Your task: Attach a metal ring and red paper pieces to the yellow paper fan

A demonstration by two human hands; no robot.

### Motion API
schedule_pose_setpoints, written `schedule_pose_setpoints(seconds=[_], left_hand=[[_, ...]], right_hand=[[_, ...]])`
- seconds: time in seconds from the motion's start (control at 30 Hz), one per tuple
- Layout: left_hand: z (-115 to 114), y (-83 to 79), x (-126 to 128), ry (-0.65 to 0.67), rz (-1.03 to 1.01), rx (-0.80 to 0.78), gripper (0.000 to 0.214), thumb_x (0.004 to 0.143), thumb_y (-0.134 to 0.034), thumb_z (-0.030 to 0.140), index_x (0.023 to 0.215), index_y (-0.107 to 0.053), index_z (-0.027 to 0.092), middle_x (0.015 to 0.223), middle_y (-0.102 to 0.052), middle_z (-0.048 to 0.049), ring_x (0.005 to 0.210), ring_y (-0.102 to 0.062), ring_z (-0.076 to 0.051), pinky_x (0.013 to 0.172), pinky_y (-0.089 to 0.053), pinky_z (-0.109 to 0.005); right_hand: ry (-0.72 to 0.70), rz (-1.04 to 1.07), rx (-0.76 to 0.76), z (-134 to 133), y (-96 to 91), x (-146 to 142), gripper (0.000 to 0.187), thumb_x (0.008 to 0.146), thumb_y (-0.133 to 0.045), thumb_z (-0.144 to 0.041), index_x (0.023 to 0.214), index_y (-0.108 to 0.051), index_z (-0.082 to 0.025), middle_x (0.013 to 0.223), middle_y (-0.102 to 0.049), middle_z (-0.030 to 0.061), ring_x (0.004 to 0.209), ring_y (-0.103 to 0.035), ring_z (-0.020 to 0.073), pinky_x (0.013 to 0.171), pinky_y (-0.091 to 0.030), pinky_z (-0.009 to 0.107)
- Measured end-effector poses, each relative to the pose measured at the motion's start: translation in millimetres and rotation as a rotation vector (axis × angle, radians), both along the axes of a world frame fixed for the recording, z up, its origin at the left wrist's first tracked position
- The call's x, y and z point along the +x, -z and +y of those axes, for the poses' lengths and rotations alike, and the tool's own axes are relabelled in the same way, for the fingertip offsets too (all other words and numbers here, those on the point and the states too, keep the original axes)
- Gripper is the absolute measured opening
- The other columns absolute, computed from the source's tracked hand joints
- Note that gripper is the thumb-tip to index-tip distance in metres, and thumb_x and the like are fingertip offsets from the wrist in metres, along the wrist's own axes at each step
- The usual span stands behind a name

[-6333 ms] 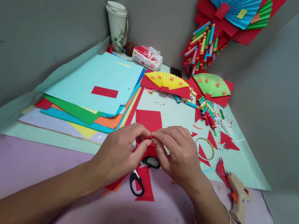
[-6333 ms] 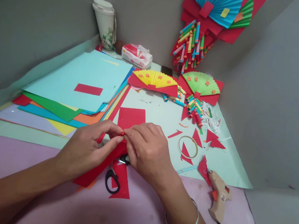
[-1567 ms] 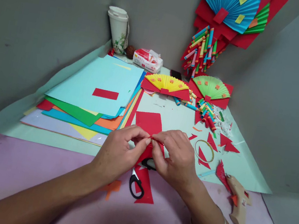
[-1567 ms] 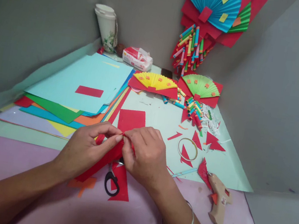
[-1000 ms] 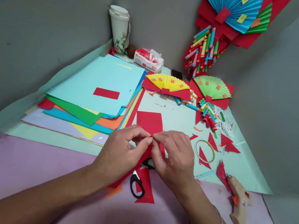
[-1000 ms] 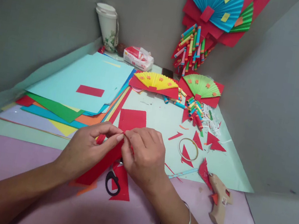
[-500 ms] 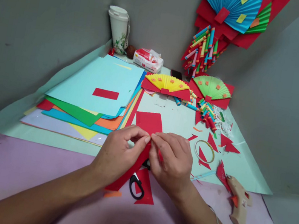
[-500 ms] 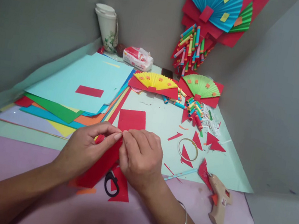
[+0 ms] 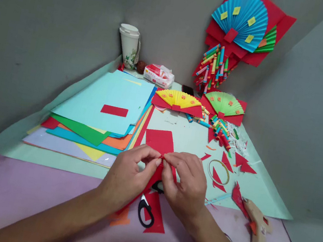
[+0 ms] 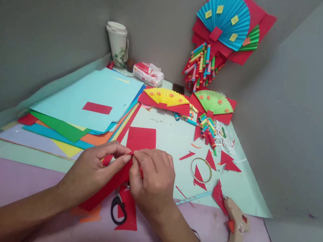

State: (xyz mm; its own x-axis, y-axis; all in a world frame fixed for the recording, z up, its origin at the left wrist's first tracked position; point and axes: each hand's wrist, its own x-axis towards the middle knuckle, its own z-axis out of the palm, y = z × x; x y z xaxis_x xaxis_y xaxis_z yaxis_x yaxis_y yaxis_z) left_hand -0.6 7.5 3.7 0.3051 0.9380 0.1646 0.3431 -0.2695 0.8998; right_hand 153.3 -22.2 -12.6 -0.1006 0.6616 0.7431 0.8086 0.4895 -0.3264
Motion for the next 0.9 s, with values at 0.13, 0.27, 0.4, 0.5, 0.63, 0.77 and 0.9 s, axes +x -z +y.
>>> schedule_pose_setpoints(seconds=[0.13,0.27,0.4,0.5,0.63,0.77,0.9], left_hand=[[2,1.3,1,0.001,-0.007,-0.005,0.012,0.087,-0.057,0.026,0.082,-0.067,0.021,0.074,-0.066,0.0034,0.069,-0.06,-0.013,0.058,-0.043,-0.021],[4,2.5,1,0.0,-0.017,-0.045,0.012,0.087,-0.057,0.026,0.081,-0.066,0.021,0.073,-0.065,0.0034,0.067,-0.058,-0.012,0.054,-0.04,-0.022],[4,5.9,2,0.02,-0.035,-0.049,0.014,0.087,-0.055,0.025,0.079,-0.065,0.019,0.074,-0.065,0.0022,0.071,-0.059,-0.013,0.065,-0.044,-0.023],[4,9.8,5,0.041,-0.03,-0.064,0.015,0.088,-0.053,0.026,0.079,-0.064,0.019,0.076,-0.064,0.0013,0.072,-0.059,-0.014,0.069,-0.044,-0.025],[3,13.5,8,0.074,-0.011,-0.095,0.015,0.088,-0.053,0.027,0.079,-0.063,0.019,0.075,-0.063,0.0011,0.071,-0.058,-0.015,0.067,-0.044,-0.026],[3,15.4,9,0.092,-0.004,-0.133,0.014,0.087,-0.053,0.026,0.079,-0.063,0.019,0.075,-0.064,0.0016,0.071,-0.058,-0.015,0.067,-0.044,-0.025],[4,17.0,9,0.086,-0.009,-0.198,0.014,0.086,-0.054,0.027,0.078,-0.064,0.02,0.074,-0.066,0.0015,0.07,-0.059,-0.015,0.067,-0.044,-0.026]], right_hand=[[0.0,-0.005,-0.007,0,0.8,-1,0.013,0.086,-0.06,-0.01,0.095,-0.065,-0.017,0.088,-0.071,0.0071,0.083,-0.062,0.0202,0.075,-0.048,0.037],[0.008,-0.009,-0.013,1,3.0,-3,0.013,0.085,-0.06,-0.009,0.094,-0.065,-0.016,0.086,-0.07,0.0074,0.082,-0.062,0.0202,0.075,-0.048,0.037],[0.03,0.031,-0.045,0,5.4,-5,0.013,0.085,-0.059,-0.007,0.093,-0.065,-0.017,0.084,-0.07,0.0063,0.08,-0.061,0.0195,0.074,-0.047,0.036],[0.055,0.061,-0.076,-4,7.0,-6,0.014,0.086,-0.058,-0.007,0.093,-0.064,-0.018,0.083,-0.07,0.0054,0.079,-0.061,0.0193,0.074,-0.047,0.035],[0.101,0.049,-0.1,-11,10.8,-6,0.014,0.087,-0.058,-0.008,0.094,-0.065,-0.017,0.084,-0.07,0.0056,0.08,-0.061,0.0195,0.074,-0.047,0.036],[0.138,0.007,-0.081,-14,17.9,-5,0.014,0.086,-0.059,-0.009,0.095,-0.065,-0.018,0.086,-0.07,0.0062,0.081,-0.062,0.0201,0.075,-0.047,0.036],[0.146,-0.032,-0.039,-13,24.0,-3,0.016,0.085,-0.059,-0.009,0.097,-0.065,-0.018,0.087,-0.071,0.0068,0.082,-0.062,0.0207,0.075,-0.047,0.036]])
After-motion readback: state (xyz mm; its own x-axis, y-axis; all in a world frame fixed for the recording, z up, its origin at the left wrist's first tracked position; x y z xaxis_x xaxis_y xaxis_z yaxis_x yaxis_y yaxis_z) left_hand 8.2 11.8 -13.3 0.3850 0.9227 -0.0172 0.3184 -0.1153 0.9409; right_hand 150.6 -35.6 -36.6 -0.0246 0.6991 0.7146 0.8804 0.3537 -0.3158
